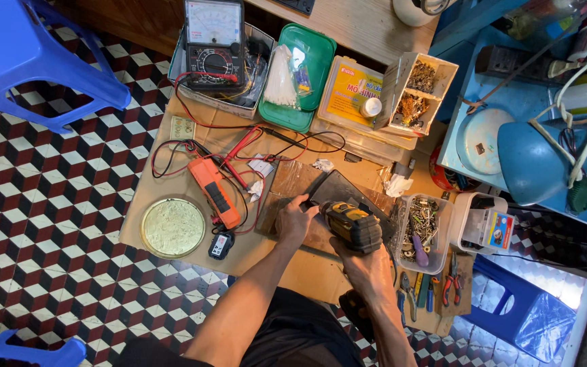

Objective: The person uses a cordless drill to remove screws from a black plastic electrical box, opens the cover to reveal fuses and wiring, and manipulates the internal components with their hands.

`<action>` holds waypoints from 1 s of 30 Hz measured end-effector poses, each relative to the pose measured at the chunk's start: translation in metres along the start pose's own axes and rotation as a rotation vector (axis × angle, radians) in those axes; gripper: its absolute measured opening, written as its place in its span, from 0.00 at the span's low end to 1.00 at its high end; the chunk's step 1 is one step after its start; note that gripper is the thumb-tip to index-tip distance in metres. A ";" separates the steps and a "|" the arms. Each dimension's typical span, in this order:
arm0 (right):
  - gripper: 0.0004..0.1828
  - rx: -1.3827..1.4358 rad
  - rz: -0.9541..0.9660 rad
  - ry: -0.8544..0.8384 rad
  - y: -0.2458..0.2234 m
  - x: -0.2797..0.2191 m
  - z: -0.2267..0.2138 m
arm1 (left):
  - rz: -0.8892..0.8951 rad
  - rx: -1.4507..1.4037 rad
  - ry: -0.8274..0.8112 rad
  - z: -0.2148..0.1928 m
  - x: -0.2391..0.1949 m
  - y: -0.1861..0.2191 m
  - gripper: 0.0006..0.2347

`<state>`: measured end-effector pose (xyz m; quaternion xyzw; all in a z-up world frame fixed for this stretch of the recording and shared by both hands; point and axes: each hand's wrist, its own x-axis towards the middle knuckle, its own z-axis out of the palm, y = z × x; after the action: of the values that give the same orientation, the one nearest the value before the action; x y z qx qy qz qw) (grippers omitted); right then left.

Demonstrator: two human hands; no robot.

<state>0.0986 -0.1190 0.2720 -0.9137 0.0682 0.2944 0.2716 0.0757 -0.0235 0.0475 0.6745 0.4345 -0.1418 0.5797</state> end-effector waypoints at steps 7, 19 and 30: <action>0.23 -0.008 0.109 -0.040 0.000 -0.009 -0.004 | 0.068 0.045 0.009 -0.005 -0.005 0.008 0.27; 0.27 0.078 0.188 0.043 0.027 -0.041 -0.023 | 0.518 0.203 0.101 -0.025 -0.007 0.003 0.12; 0.28 0.164 0.003 0.115 0.081 -0.057 -0.019 | 0.969 0.425 0.134 -0.035 -0.005 -0.006 0.13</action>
<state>0.0383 -0.2001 0.2810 -0.9037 0.1088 0.2355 0.3407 0.0575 0.0056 0.0570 0.9080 0.0708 0.1008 0.4004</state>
